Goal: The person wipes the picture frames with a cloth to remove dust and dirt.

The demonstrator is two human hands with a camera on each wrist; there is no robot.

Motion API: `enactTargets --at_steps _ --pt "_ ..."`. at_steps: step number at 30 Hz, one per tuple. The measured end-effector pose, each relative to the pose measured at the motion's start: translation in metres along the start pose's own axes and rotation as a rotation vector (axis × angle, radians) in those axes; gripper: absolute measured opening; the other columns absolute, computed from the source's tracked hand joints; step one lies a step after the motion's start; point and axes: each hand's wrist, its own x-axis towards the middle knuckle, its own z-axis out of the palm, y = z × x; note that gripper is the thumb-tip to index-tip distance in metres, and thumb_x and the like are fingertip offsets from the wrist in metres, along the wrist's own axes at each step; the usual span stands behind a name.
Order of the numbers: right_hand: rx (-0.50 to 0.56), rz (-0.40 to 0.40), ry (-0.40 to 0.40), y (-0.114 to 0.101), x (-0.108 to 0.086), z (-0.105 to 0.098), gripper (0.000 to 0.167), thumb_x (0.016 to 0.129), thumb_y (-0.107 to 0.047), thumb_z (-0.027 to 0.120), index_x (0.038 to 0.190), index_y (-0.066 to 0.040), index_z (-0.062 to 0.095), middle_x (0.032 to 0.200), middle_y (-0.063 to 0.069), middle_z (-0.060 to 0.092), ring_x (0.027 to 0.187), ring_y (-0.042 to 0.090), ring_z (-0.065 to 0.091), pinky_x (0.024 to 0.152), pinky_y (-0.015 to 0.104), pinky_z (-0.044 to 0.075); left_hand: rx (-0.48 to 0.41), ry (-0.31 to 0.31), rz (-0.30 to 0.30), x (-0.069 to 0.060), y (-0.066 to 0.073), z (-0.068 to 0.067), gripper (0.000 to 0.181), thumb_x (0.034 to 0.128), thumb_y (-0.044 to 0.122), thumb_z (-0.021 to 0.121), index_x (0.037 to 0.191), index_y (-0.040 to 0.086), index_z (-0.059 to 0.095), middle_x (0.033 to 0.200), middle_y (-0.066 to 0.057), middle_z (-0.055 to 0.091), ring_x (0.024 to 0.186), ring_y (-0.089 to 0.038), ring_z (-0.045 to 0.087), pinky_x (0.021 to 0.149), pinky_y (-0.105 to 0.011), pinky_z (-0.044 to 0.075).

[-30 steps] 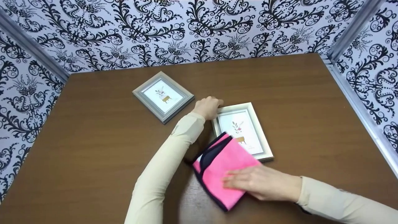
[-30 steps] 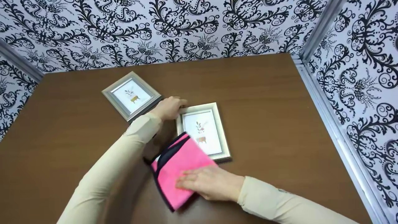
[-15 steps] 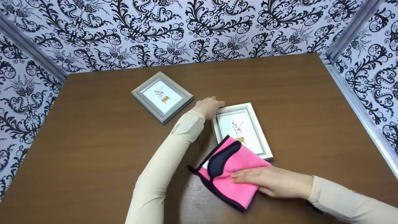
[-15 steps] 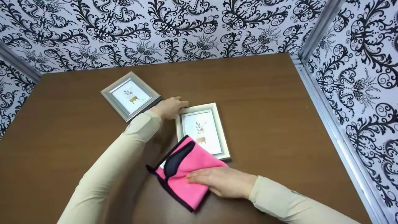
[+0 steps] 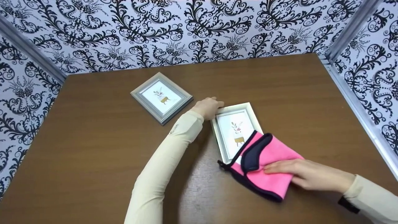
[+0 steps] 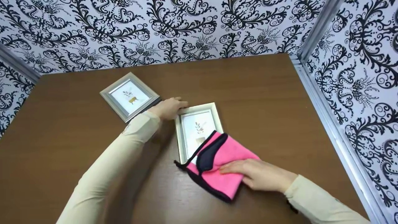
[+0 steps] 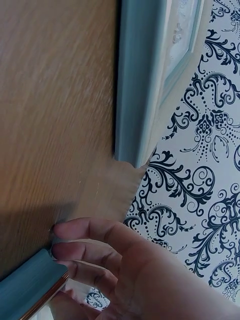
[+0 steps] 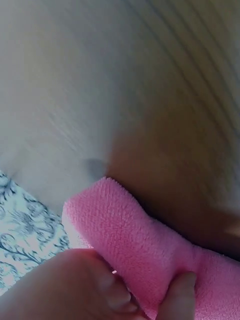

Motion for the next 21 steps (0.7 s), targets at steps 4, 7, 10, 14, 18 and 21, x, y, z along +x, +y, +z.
enactTargets --at_steps 4,7,10,14,18,21 --pt "-0.036 -0.064 0.025 0.004 -0.001 0.003 0.066 0.072 0.02 0.054 0.133 -0.004 0.056 0.134 0.007 0.057 0.125 0.024 0.051 0.108 0.019 0.024 -0.006 0.038 0.011 0.0 0.0 0.002 0.031 0.0883 0.004 0.059 0.117 0.014 0.063 0.116 -0.012 0.061 0.104 -0.03 0.059 0.077 -0.049 0.052" --pt "-0.045 -0.063 0.004 0.001 0.007 0.006 0.065 0.074 0.017 0.054 0.136 -0.004 0.054 0.136 0.006 0.055 0.126 0.023 0.05 0.109 0.02 0.024 0.007 0.072 0.008 0.0 -0.002 0.005 0.03 0.087 0.006 0.062 0.116 0.013 0.065 0.111 -0.011 0.064 0.102 -0.029 0.06 0.077 -0.047 0.052" --pt "-0.038 -0.028 -0.045 -0.005 0.021 0.012 0.06 0.082 0.011 0.053 0.139 -0.008 0.051 0.14 0.002 0.052 0.128 0.021 0.048 0.109 0.024 0.027 0.018 0.095 0.005 -0.002 -0.004 0.007 0.029 0.0873 0.008 0.064 0.116 0.013 0.065 0.108 -0.011 0.065 0.1 -0.029 0.061 0.078 -0.046 0.052" --pt "-0.064 -0.059 -0.069 -0.013 0.045 0.023 0.05 0.092 0.0 0.052 0.141 -0.01 0.048 0.143 0.0 0.049 0.13 0.019 0.046 0.107 0.032 0.033 0.017 0.108 0.011 -0.003 -0.003 0.006 0.028 0.0873 0.008 0.065 0.116 0.011 0.066 0.106 -0.012 0.066 0.099 -0.029 0.061 0.08 -0.045 0.051" --pt "-0.143 -0.183 -0.045 -0.019 0.069 0.035 0.048 0.091 -0.003 0.054 0.139 -0.005 0.049 0.141 0.006 0.051 0.129 0.021 0.047 0.104 0.037 0.038 0.025 0.11 0.016 -0.002 -0.001 0.004 0.026 0.0881 0.01 0.065 0.114 0.011 0.067 0.105 -0.012 0.067 0.099 -0.029 0.061 0.081 -0.045 0.051" --pt "-0.245 -0.262 -0.057 -0.025 0.082 0.038 0.053 0.082 0.005 0.056 0.134 -0.003 0.053 0.138 0.009 0.053 0.129 0.021 0.047 0.104 0.036 0.038 0.023 0.102 0.017 -0.001 0.0 0.003 0.026 0.0884 0.011 0.065 0.114 0.012 0.067 0.106 -0.012 0.066 0.1 -0.029 0.061 0.081 -0.045 0.051"
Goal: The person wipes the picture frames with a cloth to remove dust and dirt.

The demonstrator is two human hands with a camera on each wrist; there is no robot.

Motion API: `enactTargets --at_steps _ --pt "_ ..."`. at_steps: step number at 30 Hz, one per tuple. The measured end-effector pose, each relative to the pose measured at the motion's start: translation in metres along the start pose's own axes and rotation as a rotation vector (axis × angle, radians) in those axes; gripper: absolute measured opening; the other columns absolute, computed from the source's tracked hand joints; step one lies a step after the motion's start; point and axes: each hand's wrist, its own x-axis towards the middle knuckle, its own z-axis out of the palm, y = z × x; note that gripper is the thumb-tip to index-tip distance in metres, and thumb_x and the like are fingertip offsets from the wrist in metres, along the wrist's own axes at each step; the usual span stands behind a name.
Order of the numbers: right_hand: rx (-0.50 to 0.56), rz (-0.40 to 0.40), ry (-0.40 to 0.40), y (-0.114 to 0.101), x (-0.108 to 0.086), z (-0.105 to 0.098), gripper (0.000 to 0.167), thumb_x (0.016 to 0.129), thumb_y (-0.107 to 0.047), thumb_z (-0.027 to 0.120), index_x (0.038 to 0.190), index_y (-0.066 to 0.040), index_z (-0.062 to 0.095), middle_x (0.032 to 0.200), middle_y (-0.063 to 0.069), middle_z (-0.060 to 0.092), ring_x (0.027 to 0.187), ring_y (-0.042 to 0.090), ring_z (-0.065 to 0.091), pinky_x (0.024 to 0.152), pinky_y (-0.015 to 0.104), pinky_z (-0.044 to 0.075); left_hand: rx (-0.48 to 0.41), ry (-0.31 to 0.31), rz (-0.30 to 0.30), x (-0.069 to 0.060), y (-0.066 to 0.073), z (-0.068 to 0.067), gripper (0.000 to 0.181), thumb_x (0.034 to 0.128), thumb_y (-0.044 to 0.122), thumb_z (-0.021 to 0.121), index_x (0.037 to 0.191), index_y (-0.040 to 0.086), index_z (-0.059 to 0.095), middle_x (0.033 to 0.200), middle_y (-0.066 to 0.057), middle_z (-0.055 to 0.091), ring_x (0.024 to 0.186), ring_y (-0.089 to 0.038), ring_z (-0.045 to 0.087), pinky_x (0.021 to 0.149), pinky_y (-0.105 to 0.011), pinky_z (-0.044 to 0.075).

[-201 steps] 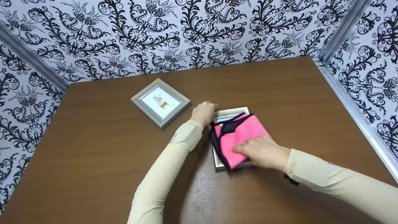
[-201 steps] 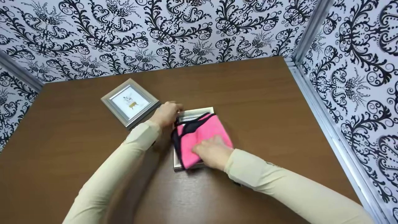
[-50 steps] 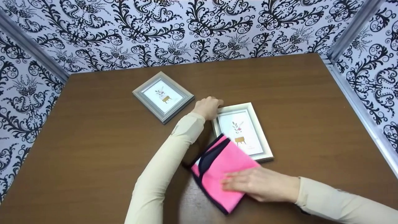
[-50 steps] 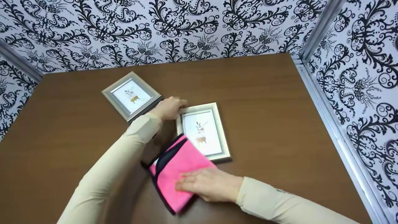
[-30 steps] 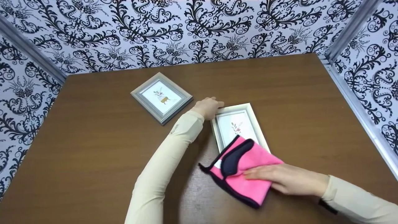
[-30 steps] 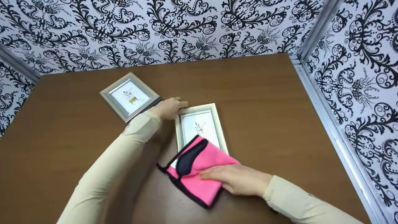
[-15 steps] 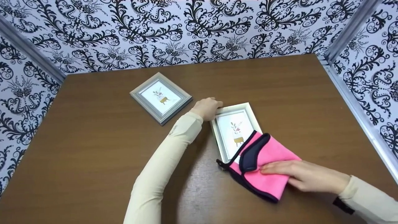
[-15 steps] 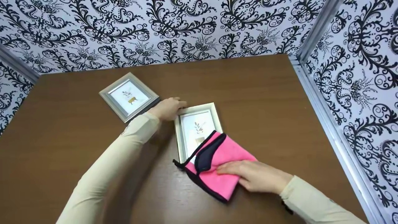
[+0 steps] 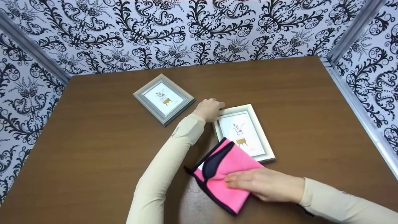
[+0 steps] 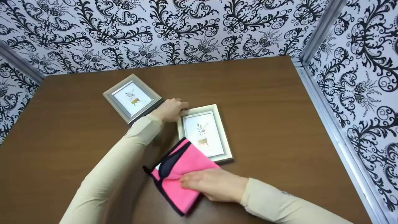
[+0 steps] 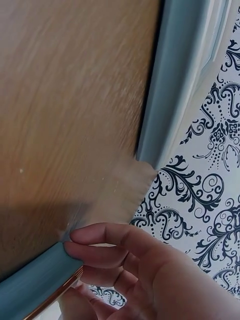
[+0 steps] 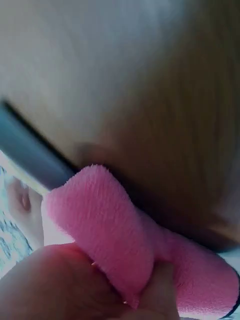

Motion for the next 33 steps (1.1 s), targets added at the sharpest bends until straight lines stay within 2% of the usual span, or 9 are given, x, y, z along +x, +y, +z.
enactTargets --at_steps 2,5,9,11,15,18,24,27,33 --pt "-0.1 -0.023 -0.028 -0.002 0.005 -0.002 0.056 0.076 0.009 0.053 0.13 -0.005 0.057 0.135 0.007 0.056 0.128 0.02 0.048 0.104 0.033 0.038 -0.008 -0.007 0.0 0.001 0.002 0.0 0.027 0.0882 0.01 0.065 0.115 0.012 0.067 0.106 -0.011 0.066 0.1 -0.029 0.061 0.081 -0.045 0.051" --pt "-0.282 -0.036 -0.04 -0.004 0.005 -0.01 0.053 0.076 0.008 0.047 0.124 -0.009 0.062 0.131 0.004 0.059 0.126 0.019 0.05 0.102 0.031 0.039 -0.023 -0.012 -0.005 0.003 0.003 -0.002 0.026 0.0868 0.007 0.064 0.112 0.012 0.067 0.103 -0.009 0.067 0.097 -0.027 0.061 0.08 -0.044 0.051" --pt "-0.407 -0.003 0.03 -0.004 -0.005 -0.021 0.053 0.081 0.007 0.036 0.123 -0.007 0.064 0.13 0.006 0.06 0.123 0.023 0.052 0.099 0.035 0.042 -0.044 0.01 -0.006 0.007 0.004 -0.005 0.012 0.0836 0.001 0.063 0.091 0.01 0.066 0.09 -0.007 0.064 0.083 -0.025 0.058 0.075 -0.043 0.051" --pt "-0.375 0.052 0.075 -0.002 -0.01 -0.024 0.053 0.081 0.009 0.036 0.125 -0.005 0.063 0.131 0.008 0.059 0.123 0.025 0.053 0.098 0.038 0.044 -0.045 0.02 -0.005 0.008 0.004 -0.008 0.011 0.0828 0.0 0.062 0.081 0.01 0.061 0.084 -0.006 0.061 0.078 -0.023 0.053 0.072 -0.043 0.05" --pt "-0.268 0.186 0.113 0.002 -0.013 -0.02 0.049 0.081 0.005 0.055 0.129 -0.002 0.058 0.132 0.013 0.057 0.121 0.027 0.054 0.094 0.043 0.046 -0.031 0.007 -0.002 0.01 0.004 -0.014 0.014 0.0834 0.0 0.063 0.076 0.011 0.059 0.082 -0.005 0.06 0.076 -0.023 0.051 0.073 -0.043 0.05" --pt "-0.199 0.27 0.086 0.003 -0.008 -0.014 0.06 0.075 0.005 0.064 0.134 0.001 0.053 0.134 0.017 0.054 0.121 0.029 0.054 0.095 0.045 0.046 -0.024 -0.008 0.01 0.011 0.005 -0.016 0.01 0.0843 0.001 0.063 0.078 0.009 0.064 0.086 -0.007 0.063 0.08 -0.025 0.054 0.076 -0.043 0.05" --pt "-0.092 0.383 -0.017 0.014 0.015 -0.017 0.06 0.077 0.008 0.063 0.135 0.009 0.047 0.136 0.022 0.052 0.124 0.033 0.051 0.1 0.045 0.041 -0.026 -0.005 0.023 0.011 0.004 -0.019 0.004 0.0836 0.008 0.068 0.079 0.007 0.067 0.083 -0.007 0.061 0.087 -0.029 0.059 0.078 -0.045 0.05" --pt "-0.048 0.451 -0.084 0.023 0.028 -0.023 0.057 0.08 0.008 0.06 0.135 0.01 0.046 0.137 0.024 0.05 0.125 0.035 0.049 0.103 0.045 0.039 -0.037 0.0 0.011 0.009 -0.001 -0.02 0.008 0.0816 0.015 0.073 0.083 0.007 0.071 0.089 -0.009 0.067 0.092 -0.032 0.061 0.079 -0.046 0.051" --pt "-0.08 0.504 -0.109 0.044 0.048 -0.027 0.051 0.084 0.002 0.065 0.132 0.012 0.049 0.133 0.026 0.052 0.122 0.036 0.051 0.102 0.044 0.039 -0.054 0.011 0.0 0.007 -0.01 -0.016 0.016 0.0804 0.018 0.076 0.094 0.01 0.077 0.1 -0.01 0.071 0.098 -0.034 0.062 0.085 -0.046 0.05"
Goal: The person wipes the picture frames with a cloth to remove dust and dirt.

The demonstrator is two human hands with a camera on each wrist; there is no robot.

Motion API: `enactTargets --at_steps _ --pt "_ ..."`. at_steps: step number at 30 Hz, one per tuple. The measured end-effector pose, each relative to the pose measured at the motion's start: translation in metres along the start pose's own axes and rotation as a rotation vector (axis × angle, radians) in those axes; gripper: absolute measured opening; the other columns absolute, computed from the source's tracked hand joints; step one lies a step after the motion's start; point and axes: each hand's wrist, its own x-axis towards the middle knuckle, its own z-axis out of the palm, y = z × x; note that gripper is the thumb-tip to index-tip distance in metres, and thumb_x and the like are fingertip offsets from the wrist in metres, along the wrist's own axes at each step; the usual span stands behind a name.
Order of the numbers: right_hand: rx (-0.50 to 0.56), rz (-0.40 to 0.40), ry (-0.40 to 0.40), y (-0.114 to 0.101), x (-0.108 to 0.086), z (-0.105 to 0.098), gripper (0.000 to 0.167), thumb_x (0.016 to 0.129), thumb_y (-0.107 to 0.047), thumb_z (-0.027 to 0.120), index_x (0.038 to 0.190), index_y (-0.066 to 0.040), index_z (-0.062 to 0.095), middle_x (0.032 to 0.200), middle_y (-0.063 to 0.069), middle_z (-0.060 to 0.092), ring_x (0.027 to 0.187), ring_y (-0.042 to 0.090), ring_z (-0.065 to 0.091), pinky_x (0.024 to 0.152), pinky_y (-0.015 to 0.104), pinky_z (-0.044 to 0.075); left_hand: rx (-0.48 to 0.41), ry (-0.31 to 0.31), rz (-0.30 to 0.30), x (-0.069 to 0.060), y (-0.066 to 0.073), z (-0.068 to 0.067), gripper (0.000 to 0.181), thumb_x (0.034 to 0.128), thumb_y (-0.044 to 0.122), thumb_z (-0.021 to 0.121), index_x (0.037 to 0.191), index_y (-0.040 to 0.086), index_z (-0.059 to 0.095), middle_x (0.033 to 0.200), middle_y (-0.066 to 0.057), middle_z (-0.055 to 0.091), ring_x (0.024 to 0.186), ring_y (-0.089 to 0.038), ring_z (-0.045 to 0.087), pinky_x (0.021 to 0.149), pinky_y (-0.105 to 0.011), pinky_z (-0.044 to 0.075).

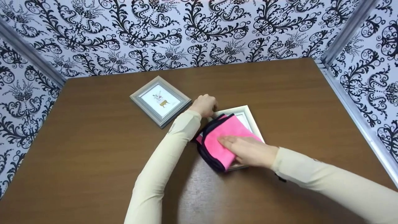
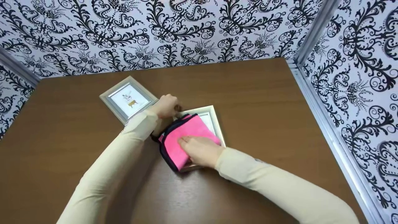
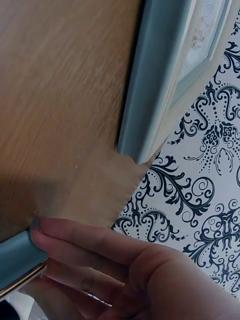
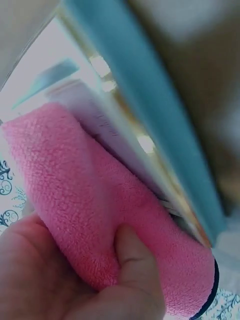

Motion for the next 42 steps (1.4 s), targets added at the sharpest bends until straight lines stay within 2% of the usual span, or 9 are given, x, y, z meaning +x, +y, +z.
enactTargets --at_steps 3,7,13,16,19,25,28,34,42 --pt "0.0 0.033 -0.011 0.006 0.011 -0.002 0.055 0.081 0.007 0.065 0.133 0.012 0.048 0.134 0.026 0.051 0.123 0.037 0.05 0.103 0.044 0.038 0.0 0.003 0.014 -0.001 -0.002 0.0 0.016 0.0825 0.013 0.071 0.097 0.011 0.077 0.101 -0.012 0.071 0.099 -0.036 0.063 0.085 -0.047 0.05" --pt "0.035 0.084 -0.039 0.013 0.02 -0.005 0.056 0.082 0.009 0.062 0.136 0.011 0.045 0.137 0.026 0.048 0.127 0.037 0.047 0.105 0.045 0.035 -0.007 -0.005 -0.005 -0.002 -0.003 -0.003 0.023 0.0828 0.005 0.065 0.101 0.012 0.077 0.104 -0.015 0.07 0.1 -0.038 0.063 0.086 -0.048 0.049" --pt "0.122 0.112 -0.071 0.015 0.016 -0.011 0.055 0.085 0.01 0.058 0.138 0.008 0.044 0.141 0.024 0.044 0.131 0.036 0.041 0.108 0.046 0.031 -0.013 0.008 -0.069 -0.001 0.001 -0.006 0.018 0.0832 0.004 0.063 0.095 0.008 0.076 0.104 -0.017 0.069 0.098 -0.038 0.064 0.083 -0.049 0.051" --pt "0.108 0.072 -0.076 0.01 0.008 -0.011 0.055 0.084 0.006 0.062 0.137 0.007 0.047 0.141 0.023 0.045 0.131 0.035 0.042 0.107 0.046 0.032 -0.019 0.009 -0.09 -0.001 0.002 -0.005 0.016 0.0828 0.006 0.066 0.093 0.01 0.077 0.104 -0.016 0.069 0.098 -0.036 0.064 0.082 -0.048 0.052" --pt "0.049 -0.008 -0.089 0.002 -0.002 -0.011 0.057 0.08 0.005 0.066 0.134 0.007 0.05 0.138 0.023 0.048 0.128 0.036 0.046 0.106 0.045 0.034 -0.016 0.002 -0.101 -0.001 0.002 -0.004 0.014 0.0797 0.011 0.073 0.092 0.013 0.078 0.104 -0.013 0.07 0.098 -0.034 0.065 0.081 -0.046 0.053" --pt "-0.01 -0.157 -0.118 -0.014 -0.028 -0.018 0.054 0.077 0.013 0.058 0.13 0.004 0.057 0.131 0.018 0.056 0.122 0.031 0.053 0.102 0.041 0.04 -0.043 0.007 -0.116 -0.002 0.002 -0.003 0.016 0.0759 0.013 0.078 0.092 0.013 0.079 0.102 -0.009 0.071 0.097 -0.032 0.065 0.08 -0.046 0.053" --pt "-0.028 -0.186 -0.103 -0.019 -0.035 -0.019 0.052 0.078 0.012 0.058 0.128 0.001 0.059 0.129 0.016 0.059 0.12 0.029 0.055 0.1 0.04 0.042 -0.049 0.017 -0.113 -0.003 0.003 -0.002 0.014 0.0763 0.014 0.078 0.09 0.013 0.079 0.1 -0.008 0.071 0.096 -0.032 0.065 0.078 -0.045 0.053" --pt "-0.014 -0.105 -0.09 -0.018 -0.029 -0.018 0.048 0.081 0.011 0.058 0.128 0.003 0.058 0.128 0.018 0.059 0.12 0.03 0.055 0.1 0.041 0.043 -0.054 0.03 -0.105 -0.004 0.004 -0.002 0.012 0.0768 0.016 0.079 0.089 0.013 0.079 0.098 -0.008 0.072 0.094 -0.031 0.065 0.078 -0.044 0.053" --pt "0.042 0.017 -0.099 -0.003 0.002 -0.015 0.045 0.086 0.002 0.064 0.13 0.008 0.054 0.131 0.024 0.055 0.122 0.035 0.052 0.102 0.045 0.039 -0.045 0.078 -0.127 -0.003 0.001 0.006 0.013 0.0765 0.017 0.079 0.09 0.015 0.079 0.099 -0.008 0.072 0.095 -0.032 0.065 0.08 -0.042 0.053"
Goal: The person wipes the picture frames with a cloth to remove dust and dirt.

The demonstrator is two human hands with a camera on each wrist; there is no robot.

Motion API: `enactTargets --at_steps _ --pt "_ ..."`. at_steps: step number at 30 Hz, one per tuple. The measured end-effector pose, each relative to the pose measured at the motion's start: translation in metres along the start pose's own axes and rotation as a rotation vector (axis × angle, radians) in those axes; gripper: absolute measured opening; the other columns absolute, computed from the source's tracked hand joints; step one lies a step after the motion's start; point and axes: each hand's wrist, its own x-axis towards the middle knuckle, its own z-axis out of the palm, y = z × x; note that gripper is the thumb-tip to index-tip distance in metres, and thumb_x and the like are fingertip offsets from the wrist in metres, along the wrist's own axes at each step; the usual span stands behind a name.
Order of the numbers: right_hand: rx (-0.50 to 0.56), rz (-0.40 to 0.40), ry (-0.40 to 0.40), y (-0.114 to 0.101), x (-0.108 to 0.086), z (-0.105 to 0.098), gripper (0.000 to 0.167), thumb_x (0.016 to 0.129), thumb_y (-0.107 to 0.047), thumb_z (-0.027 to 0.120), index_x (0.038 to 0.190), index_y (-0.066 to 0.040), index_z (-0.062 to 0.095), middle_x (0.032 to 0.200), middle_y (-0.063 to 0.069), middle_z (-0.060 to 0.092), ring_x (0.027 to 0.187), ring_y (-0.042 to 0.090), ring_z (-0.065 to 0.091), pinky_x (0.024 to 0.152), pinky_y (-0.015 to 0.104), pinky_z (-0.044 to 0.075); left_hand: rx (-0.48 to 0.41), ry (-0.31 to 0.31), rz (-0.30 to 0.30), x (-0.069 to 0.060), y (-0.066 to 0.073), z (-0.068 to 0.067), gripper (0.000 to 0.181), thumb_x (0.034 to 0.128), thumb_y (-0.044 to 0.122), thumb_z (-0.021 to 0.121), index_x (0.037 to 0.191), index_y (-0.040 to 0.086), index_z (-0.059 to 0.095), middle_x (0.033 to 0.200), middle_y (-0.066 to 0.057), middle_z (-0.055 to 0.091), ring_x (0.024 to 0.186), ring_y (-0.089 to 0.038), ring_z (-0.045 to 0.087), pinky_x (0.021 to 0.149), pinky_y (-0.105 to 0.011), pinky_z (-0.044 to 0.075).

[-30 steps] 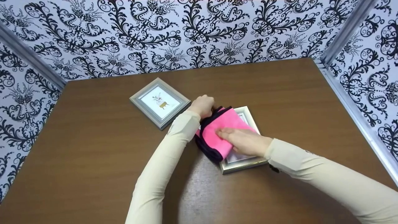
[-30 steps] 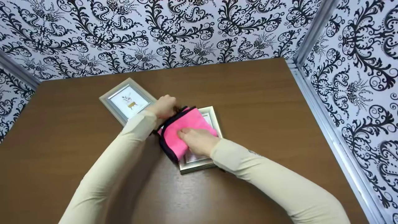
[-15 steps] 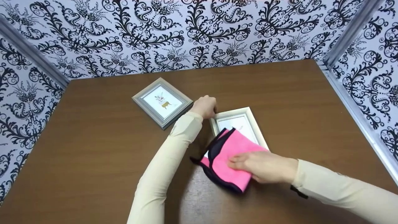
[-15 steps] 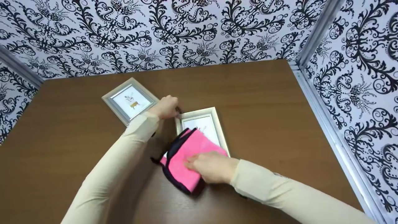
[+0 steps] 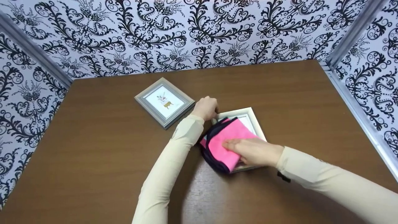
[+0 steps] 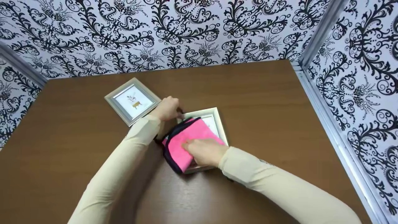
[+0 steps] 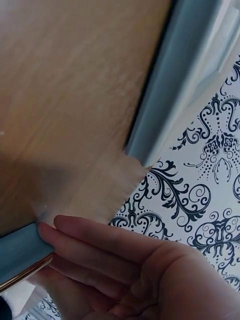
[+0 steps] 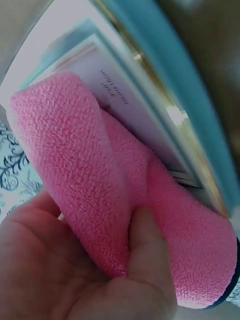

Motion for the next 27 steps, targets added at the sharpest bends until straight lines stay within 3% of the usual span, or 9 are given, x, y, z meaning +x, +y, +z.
enactTargets --at_steps 6,11,21,23,27 --pt "0.063 0.08 -0.026 0.014 0.018 0.0 0.053 0.085 0.008 0.057 0.136 0.013 0.043 0.139 0.029 0.044 0.131 0.039 0.041 0.108 0.047 0.03 0.015 0.059 -0.001 -0.002 0.002 0.004 0.014 0.0805 0.009 0.07 0.09 0.015 0.079 0.099 -0.013 0.071 0.094 -0.034 0.066 0.079 -0.044 0.053" --pt "0.023 0.115 -0.046 0.019 0.028 -0.001 0.055 0.087 0.009 0.056 0.139 0.012 0.04 0.143 0.026 0.04 0.134 0.038 0.037 0.11 0.045 0.028 0.024 0.09 -0.03 -0.005 0.002 0.005 0.01 0.0805 0.008 0.069 0.084 0.011 0.078 0.097 -0.017 0.07 0.089 -0.037 0.066 0.076 -0.046 0.053" --pt "0.018 0.124 -0.021 0.016 0.025 0.005 0.063 0.084 0.009 0.061 0.142 0.009 0.037 0.148 0.023 0.035 0.136 0.037 0.033 0.111 0.045 0.025 0.021 0.075 -0.07 -0.005 0.001 0.004 0.01 0.081 0.008 0.067 0.086 0.009 0.076 0.099 -0.018 0.069 0.091 -0.038 0.065 0.076 -0.046 0.053" --pt "-0.02 0.116 -0.003 0.008 0.019 0.009 0.066 0.081 0.011 0.063 0.142 0.009 0.038 0.147 0.024 0.036 0.135 0.037 0.034 0.11 0.046 0.027 0.016 0.063 -0.061 -0.005 0.001 0.003 0.013 0.0812 0.008 0.068 0.089 0.012 0.078 0.101 -0.016 0.07 0.093 -0.037 0.065 0.078 -0.045 0.053" --pt "-0.217 0.045 0.072 -0.012 0.006 0.021 0.069 0.074 0.011 0.068 0.138 0.008 0.044 0.141 0.027 0.043 0.128 0.039 0.044 0.104 0.046 0.036 0.015 0.047 -0.045 -0.004 0.002 0.001 0.016 0.0809 0.01 0.071 0.092 0.017 0.079 0.102 -0.011 0.071 0.095 -0.034 0.065 0.08 -0.043 0.053"
